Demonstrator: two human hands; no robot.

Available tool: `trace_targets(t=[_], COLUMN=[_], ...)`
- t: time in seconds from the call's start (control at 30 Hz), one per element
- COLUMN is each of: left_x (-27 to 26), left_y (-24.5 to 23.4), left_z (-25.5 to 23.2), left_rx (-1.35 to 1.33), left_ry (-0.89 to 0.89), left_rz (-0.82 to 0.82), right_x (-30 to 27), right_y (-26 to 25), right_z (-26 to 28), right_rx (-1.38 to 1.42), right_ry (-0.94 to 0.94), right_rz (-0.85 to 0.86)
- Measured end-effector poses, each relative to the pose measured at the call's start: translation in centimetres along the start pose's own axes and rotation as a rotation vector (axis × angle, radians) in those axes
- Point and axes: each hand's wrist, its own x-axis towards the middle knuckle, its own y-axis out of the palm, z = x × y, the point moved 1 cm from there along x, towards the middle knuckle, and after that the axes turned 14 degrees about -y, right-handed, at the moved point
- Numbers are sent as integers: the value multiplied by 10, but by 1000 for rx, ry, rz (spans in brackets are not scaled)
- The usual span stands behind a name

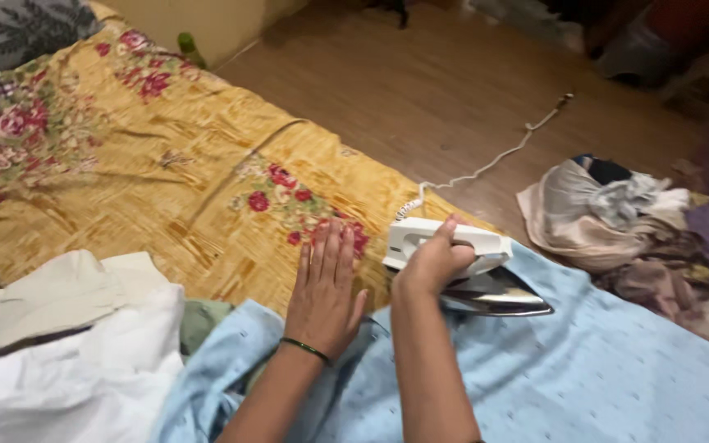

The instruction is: The person unfolds a light blue patterned shirt on a bed and smooths it out. They then use an electric iron to press the shirt, moving the iron across the fabric to remove wrinkles. The person adjusts the shirt and continues ironing different sections.

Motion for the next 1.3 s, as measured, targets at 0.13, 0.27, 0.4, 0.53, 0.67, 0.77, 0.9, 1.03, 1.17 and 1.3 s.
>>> trace_targets(t=[0.13,0.27,0.4,0.53,0.67,0.77,0.9,1.03,1.17,1.3], left_x=[-32,-65,-110,-165,-202,-227,-258,-280,-288,-288], left_y=[2,15,28,42,77,119,165,177,177,173], left_z=[-43,-89,-138,-177,-236,-280,-304,-289,-283,-288], left_rx=[-4,20,47,93,109,104,59,55,47,42], left_ry=[79,138,248,248,348,418,419,443,390,408], left_rz=[-10,-24,-55,20,150,192,185,235,301,271], right_x=[50,119,194,254,270,252,203,156,145,153], right_y=[-55,-116,-193,-320,-464,-564,-630,-653,-664,-662], right_z=[52,114,167,194,194,172,125,106,105,106], right_rx=[444,607,476,23,149,526,678,646,680,683], right_ry=[-106,-148,-441,-599,-398,-250,-112,-44,-9,33], right_rz=[180,399,498,202,107,78,-79,-183,-157,-131])
